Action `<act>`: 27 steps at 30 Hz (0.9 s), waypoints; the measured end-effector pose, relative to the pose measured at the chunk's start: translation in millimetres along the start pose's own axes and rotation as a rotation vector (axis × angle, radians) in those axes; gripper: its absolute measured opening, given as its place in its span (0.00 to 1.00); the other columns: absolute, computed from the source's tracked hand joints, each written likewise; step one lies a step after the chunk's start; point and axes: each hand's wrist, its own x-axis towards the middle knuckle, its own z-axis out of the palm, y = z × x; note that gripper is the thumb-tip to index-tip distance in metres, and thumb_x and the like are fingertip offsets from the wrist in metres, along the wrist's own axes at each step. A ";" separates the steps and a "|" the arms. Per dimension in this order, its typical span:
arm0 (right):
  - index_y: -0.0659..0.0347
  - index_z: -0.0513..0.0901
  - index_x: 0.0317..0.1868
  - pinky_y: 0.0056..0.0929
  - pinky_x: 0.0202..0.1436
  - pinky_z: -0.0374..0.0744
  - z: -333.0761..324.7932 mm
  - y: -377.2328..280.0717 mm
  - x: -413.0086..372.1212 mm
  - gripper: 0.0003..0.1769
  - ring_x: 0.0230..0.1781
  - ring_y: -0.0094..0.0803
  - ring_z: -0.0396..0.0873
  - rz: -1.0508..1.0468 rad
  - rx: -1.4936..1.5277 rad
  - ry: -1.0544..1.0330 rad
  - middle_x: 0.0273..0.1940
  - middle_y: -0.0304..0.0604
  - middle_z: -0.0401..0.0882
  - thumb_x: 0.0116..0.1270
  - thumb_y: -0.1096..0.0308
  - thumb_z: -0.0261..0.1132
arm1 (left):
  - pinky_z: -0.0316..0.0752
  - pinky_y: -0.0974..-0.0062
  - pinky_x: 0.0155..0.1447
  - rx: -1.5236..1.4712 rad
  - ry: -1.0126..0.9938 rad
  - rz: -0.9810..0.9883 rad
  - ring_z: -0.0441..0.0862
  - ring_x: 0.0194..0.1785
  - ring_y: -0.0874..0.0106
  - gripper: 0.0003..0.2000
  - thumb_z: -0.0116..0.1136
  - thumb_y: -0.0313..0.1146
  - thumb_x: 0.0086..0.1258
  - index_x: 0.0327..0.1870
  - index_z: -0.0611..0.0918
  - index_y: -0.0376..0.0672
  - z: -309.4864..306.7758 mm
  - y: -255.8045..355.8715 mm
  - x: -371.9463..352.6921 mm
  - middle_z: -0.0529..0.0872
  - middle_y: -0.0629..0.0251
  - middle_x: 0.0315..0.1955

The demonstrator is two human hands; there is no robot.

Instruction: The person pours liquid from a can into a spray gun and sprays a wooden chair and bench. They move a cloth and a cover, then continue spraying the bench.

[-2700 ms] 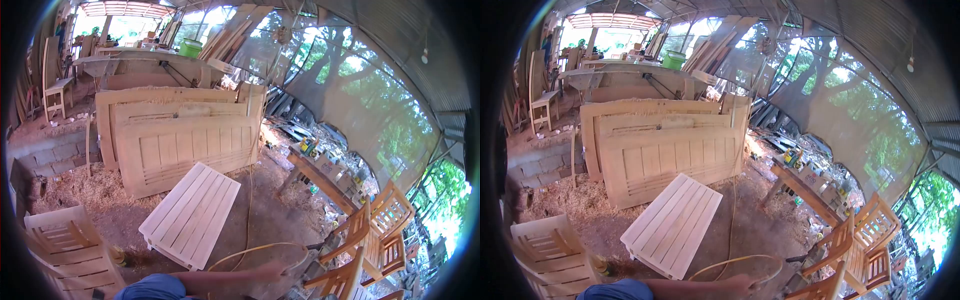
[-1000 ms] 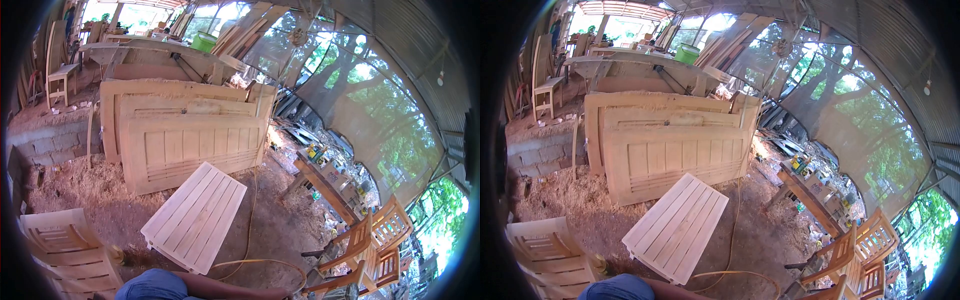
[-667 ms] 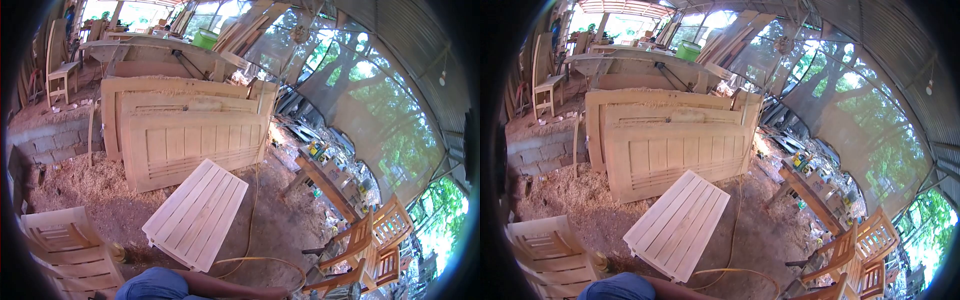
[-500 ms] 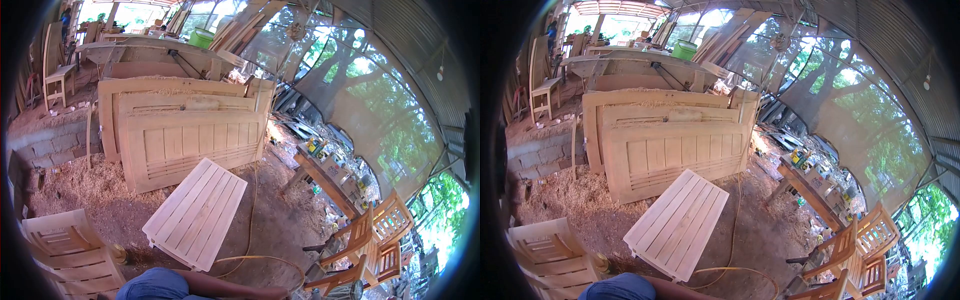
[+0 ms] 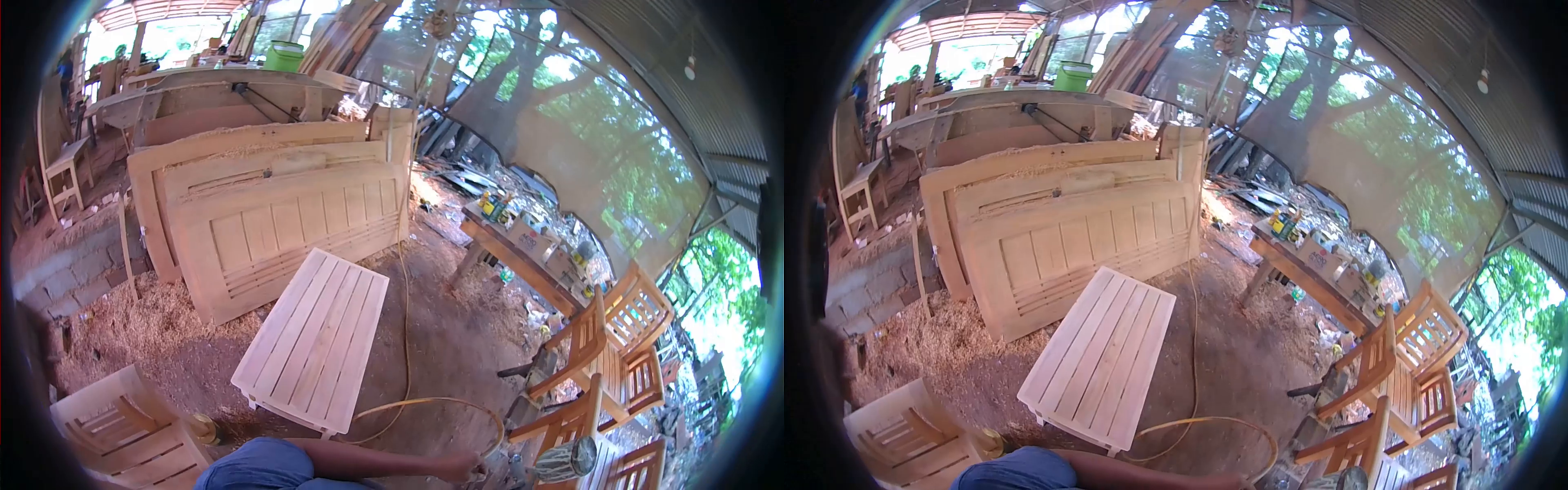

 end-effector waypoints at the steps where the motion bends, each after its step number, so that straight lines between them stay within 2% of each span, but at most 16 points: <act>1: 0.63 0.75 0.54 0.33 0.44 0.75 -5.9 4.9 6.2 0.15 0.46 0.41 0.73 0.030 -0.017 -0.027 0.49 0.47 0.73 0.68 0.71 0.59 | 0.74 0.65 0.45 0.051 0.031 0.079 0.82 0.38 0.58 0.16 0.61 0.33 0.57 0.45 0.80 0.35 -10.2 18.1 -10.1 0.84 0.47 0.34; 2: 0.64 0.73 0.59 0.37 0.51 0.75 -14.2 12.0 9.1 0.19 0.52 0.47 0.74 0.065 -0.037 -0.045 0.56 0.50 0.73 0.69 0.70 0.58 | 0.74 0.66 0.46 0.104 0.066 0.156 0.82 0.39 0.60 0.18 0.61 0.34 0.57 0.48 0.80 0.36 -20.9 36.9 -20.2 0.84 0.49 0.36; 3: 0.64 0.72 0.63 0.41 0.57 0.76 -26.3 21.9 4.6 0.22 0.59 0.53 0.74 0.109 -0.060 -0.048 0.62 0.54 0.72 0.70 0.69 0.56 | 0.74 0.66 0.47 0.067 0.066 0.169 0.81 0.41 0.62 0.20 0.62 0.34 0.57 0.51 0.78 0.36 -12.2 22.5 -13.3 0.84 0.51 0.39; 4: 0.63 0.75 0.51 0.30 0.35 0.70 -24.8 25.5 3.4 0.13 0.35 0.36 0.70 0.006 0.046 -0.044 0.43 0.45 0.74 0.69 0.65 0.58 | 0.74 0.67 0.49 0.030 0.066 0.181 0.81 0.42 0.64 0.23 0.63 0.34 0.57 0.54 0.77 0.37 -4.4 8.7 -6.2 0.84 0.54 0.41; 5: 0.61 0.78 0.38 0.19 0.13 0.65 -15.3 17.8 2.1 0.11 0.11 0.20 0.66 -0.095 0.137 -0.026 0.24 0.37 0.76 0.69 0.62 0.59 | 0.74 0.67 0.50 -0.088 0.036 0.120 0.80 0.44 0.66 0.26 0.64 0.33 0.57 0.58 0.75 0.38 -8.9 47.9 0.8 0.83 0.56 0.45; 6: 0.61 0.78 0.39 0.21 0.13 0.66 -23.4 17.0 -0.8 0.11 0.12 0.22 0.68 -0.013 0.146 -0.101 0.24 0.37 0.76 0.69 0.61 0.59 | 0.72 0.72 0.51 -0.136 0.107 -0.115 0.78 0.43 0.73 0.15 0.55 0.36 0.68 0.52 0.78 0.38 -21.8 78.7 -13.4 0.83 0.65 0.36; 7: 0.61 0.77 0.40 0.23 0.13 0.68 -31.4 16.4 -3.2 0.12 0.12 0.24 0.69 0.069 0.148 -0.176 0.24 0.38 0.76 0.69 0.59 0.58 | 0.72 0.74 0.48 -0.278 0.162 -0.130 0.77 0.42 0.76 0.15 0.56 0.35 0.68 0.52 0.79 0.39 -19.5 81.7 -12.9 0.82 0.69 0.34; 8: 0.62 0.77 0.40 0.22 0.15 0.69 -17.7 -7.2 -15.8 0.16 0.16 0.25 0.72 0.032 0.129 -0.123 0.26 0.40 0.77 0.69 0.56 0.59 | 0.73 0.76 0.46 -0.420 0.219 -0.137 0.75 0.41 0.80 0.14 0.58 0.34 0.68 0.52 0.80 0.41 -16.9 84.3 -12.1 0.80 0.72 0.32; 9: 0.64 0.76 0.42 0.23 0.18 0.70 -19.4 -11.7 -16.9 0.24 0.19 0.27 0.74 -0.013 0.126 -0.159 0.27 0.42 0.77 0.65 0.48 0.62 | 0.70 0.81 0.41 -0.277 0.233 -0.328 0.72 0.37 0.84 0.14 0.60 0.34 0.67 0.52 0.82 0.42 -30.2 121.1 -16.7 0.78 0.75 0.31; 11: 0.68 0.76 0.44 0.24 0.21 0.71 -23.5 -19.0 -18.0 0.36 0.21 0.28 0.74 -0.046 0.180 -0.236 0.27 0.44 0.76 0.58 0.37 0.65 | 0.67 0.81 0.34 -0.263 0.122 -0.295 0.69 0.32 0.84 0.17 0.63 0.37 0.66 0.54 0.81 0.42 -32.8 132.3 -19.0 0.80 0.68 0.32; 14: 0.71 0.75 0.43 0.23 0.21 0.69 -33.8 -26.2 -9.9 0.43 0.18 0.26 0.71 -0.074 0.238 -0.385 0.24 0.42 0.75 0.55 0.30 0.62 | 0.59 0.82 0.32 -0.222 0.107 -0.223 0.62 0.29 0.85 0.18 0.68 0.40 0.63 0.51 0.84 0.44 -26.4 145.7 -23.5 0.69 0.77 0.25; 15: 0.72 0.75 0.42 0.23 0.21 0.69 -34.6 -27.8 -7.6 0.45 0.17 0.26 0.70 -0.093 0.238 -0.449 0.23 0.41 0.74 0.55 0.29 0.61 | 0.59 0.82 0.32 -0.222 0.097 -0.213 0.62 0.29 0.85 0.18 0.68 0.40 0.62 0.51 0.84 0.44 -26.0 149.9 -23.6 0.68 0.77 0.25; 18: 0.72 0.77 0.36 0.23 0.20 0.66 -44.7 -24.4 -8.3 0.48 0.18 0.23 0.70 -0.028 0.264 -0.430 0.23 0.41 0.74 0.47 0.25 0.64 | 0.60 0.81 0.32 -0.237 0.106 -0.177 0.63 0.29 0.84 0.18 0.69 0.39 0.61 0.50 0.84 0.44 -17.4 153.8 -24.9 0.66 0.76 0.24; 21: 0.73 0.75 0.38 0.22 0.18 0.65 -47.0 -23.9 -6.7 0.46 0.12 0.22 0.63 -0.095 0.276 -0.527 0.14 0.36 0.66 0.56 0.26 0.57 | 0.62 0.80 0.34 -0.263 0.129 -0.172 0.66 0.31 0.82 0.14 0.68 0.37 0.62 0.46 0.85 0.42 -8.4 155.8 -24.9 0.70 0.73 0.27; 23: 0.73 0.75 0.38 0.22 0.17 0.64 -50.3 -17.9 -8.7 0.46 0.10 0.21 0.61 -0.091 0.284 -0.466 0.13 0.35 0.66 0.55 0.26 0.57 | 0.65 0.78 0.37 -0.209 0.103 -0.204 0.70 0.34 0.78 0.11 0.66 0.34 0.63 0.42 0.86 0.39 -12.6 163.5 -22.4 0.75 0.68 0.31; 27: 0.72 0.74 0.36 0.22 0.16 0.63 -47.7 -23.5 -6.8 0.45 0.09 0.20 0.59 -0.100 0.304 -0.495 0.13 0.35 0.65 0.55 0.27 0.58 | 0.67 0.78 0.37 -0.267 0.132 -0.241 0.73 0.35 0.77 0.09 0.66 0.32 0.62 0.41 0.86 0.39 -5.9 161.0 -20.3 0.77 0.65 0.34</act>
